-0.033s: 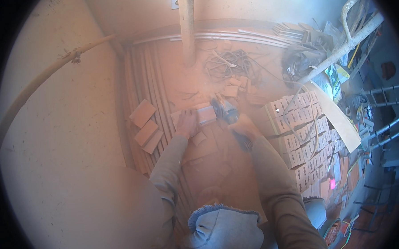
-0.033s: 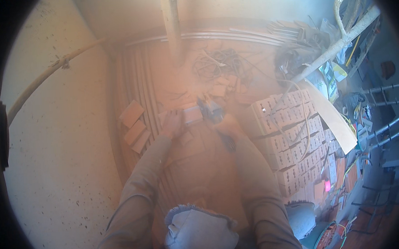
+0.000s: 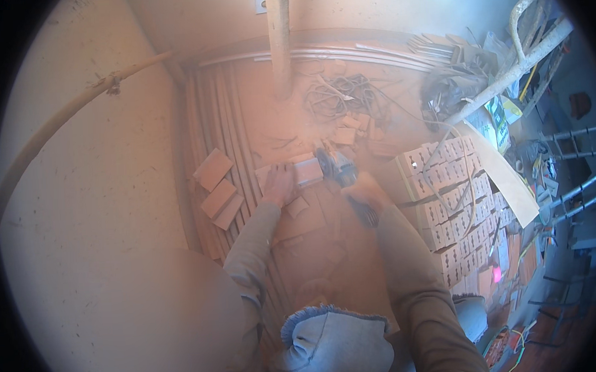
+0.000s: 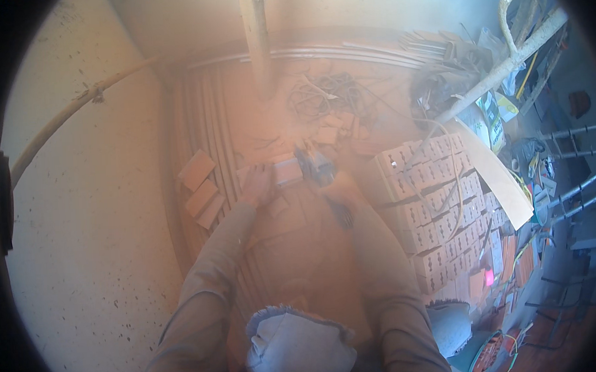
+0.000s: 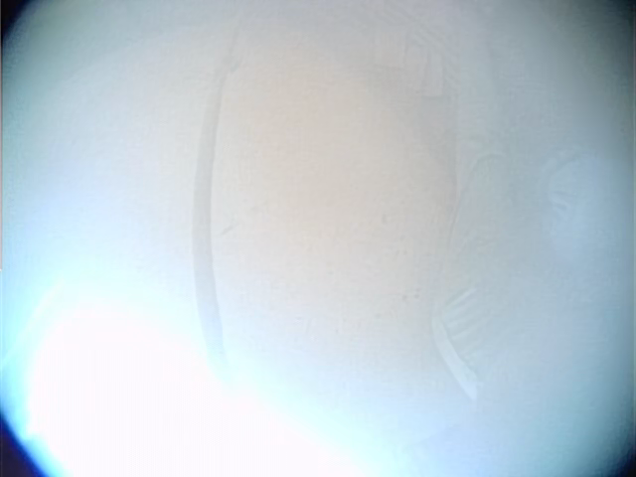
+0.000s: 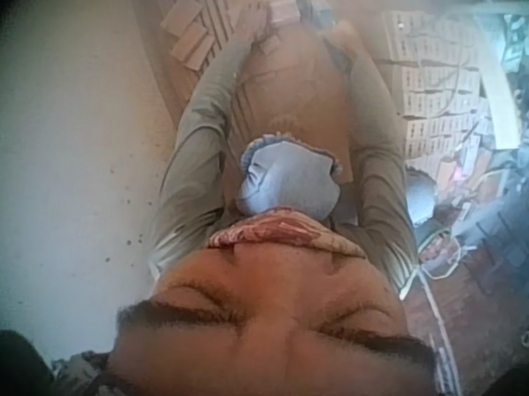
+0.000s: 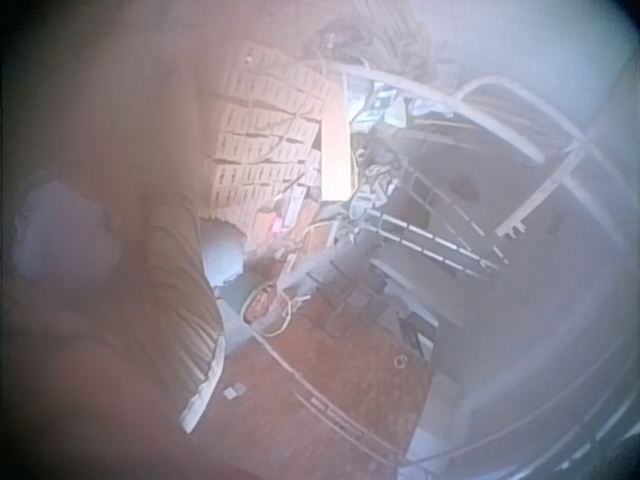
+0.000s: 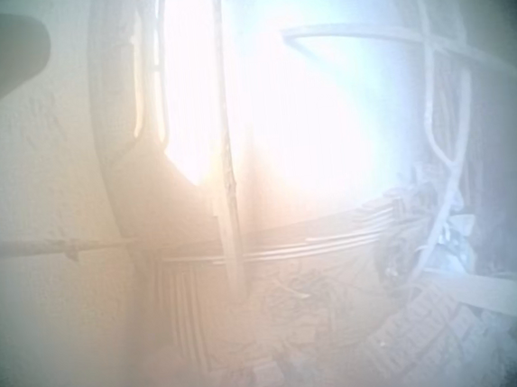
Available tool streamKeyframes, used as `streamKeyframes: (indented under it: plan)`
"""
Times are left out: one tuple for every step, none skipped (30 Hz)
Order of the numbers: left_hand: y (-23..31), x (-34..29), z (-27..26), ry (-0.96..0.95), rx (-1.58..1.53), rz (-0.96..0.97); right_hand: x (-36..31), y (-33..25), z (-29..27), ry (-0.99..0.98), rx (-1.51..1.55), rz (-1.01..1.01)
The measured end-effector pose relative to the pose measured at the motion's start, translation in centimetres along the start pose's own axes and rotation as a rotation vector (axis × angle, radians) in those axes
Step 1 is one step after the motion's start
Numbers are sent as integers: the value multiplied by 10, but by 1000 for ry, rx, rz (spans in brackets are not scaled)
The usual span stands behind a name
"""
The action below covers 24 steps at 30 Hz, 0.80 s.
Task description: The person uses an angle grinder to cut red bricks into smaller pieces. They repeatedly pick up bricks, position them on the floor, and cut them, creating a pile of cut pieces and dust.
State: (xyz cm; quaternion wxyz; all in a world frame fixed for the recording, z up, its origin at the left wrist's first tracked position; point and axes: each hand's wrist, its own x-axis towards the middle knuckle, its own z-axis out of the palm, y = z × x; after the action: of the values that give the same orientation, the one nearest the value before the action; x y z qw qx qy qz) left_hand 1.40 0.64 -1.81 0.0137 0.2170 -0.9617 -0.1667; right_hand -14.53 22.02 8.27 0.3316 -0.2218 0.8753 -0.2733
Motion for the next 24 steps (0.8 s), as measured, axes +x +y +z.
streamKeyframes:
  plan:
    - [-2, 1, 1, -29, -9, -10, -1, 6, 0, -25, -3, 8]
    - [4, 4, -3, -59, -24, -10, -2, 18, -2, -41, -7, 24]
    - [7, 6, -6, -87, -33, -15, -3, 27, -2, -61, -9, 34]
    - [7, 8, -3, -82, -37, -9, -4, 36, 0, -38, -7, 38]
    - [3, 9, 0, -80, -38, -3, -9, 40, 2, -16, -1, 43]
    - [0, 10, 2, -78, -39, 5, -15, 44, 4, 7, 5, 49]
    - [-5, 8, 4, -44, -71, 7, -21, 49, 4, 11, 38, 49]
    - [-4, 2, 2, -19, -108, 15, -37, 42, 3, 17, 73, 58]
    - [-4, -3, -1, 10, -141, 22, -47, 38, 1, 23, 108, 62]
    - [-7, -5, 2, 32, -139, 52, -49, 41, 1, 10, 110, 71]
    - [-9, -9, 2, 54, -138, 80, -51, 45, 2, -6, 112, 78]
    - [-9, -9, 3, 76, -137, 107, -52, 47, 3, -23, 114, 84]
    - [-9, -9, 4, 45, -129, 91, -54, 49, 5, -25, 111, 88]
    - [-4, -8, -5, 17, -120, 73, -55, 51, 6, -27, 108, 88]
    - [-1, -7, -10, -10, -111, 54, -55, 52, 8, -30, 104, 89]
    - [-1, -7, -9, -15, -109, 66, -56, 54, 9, -19, 92, 95]
    - [-3, -7, -10, -17, -103, 76, -56, 55, 12, -9, 82, 96]
    - [-5, -7, -10, -19, -97, 86, -55, 55, 15, 0, 71, 98]
    - [-7, -6, -9, -14, -97, 92, -53, 58, 17, 1, 67, 102]
    - [-8, -6, -8, -9, -99, 99, -51, 58, 18, 1, 60, 109]
    - [-10, -6, -6, -5, -102, 105, -50, 59, 19, 2, 53, 115]
    - [-12, -5, -6, 0, -103, 107, -49, 60, 20, -2, 69, 87]
    - [-12, -6, -5, 3, -107, 108, -50, 53, 16, -7, 83, 62]
    - [-13, -7, -5, 7, -110, 107, -50, 48, 14, -13, 96, 35]
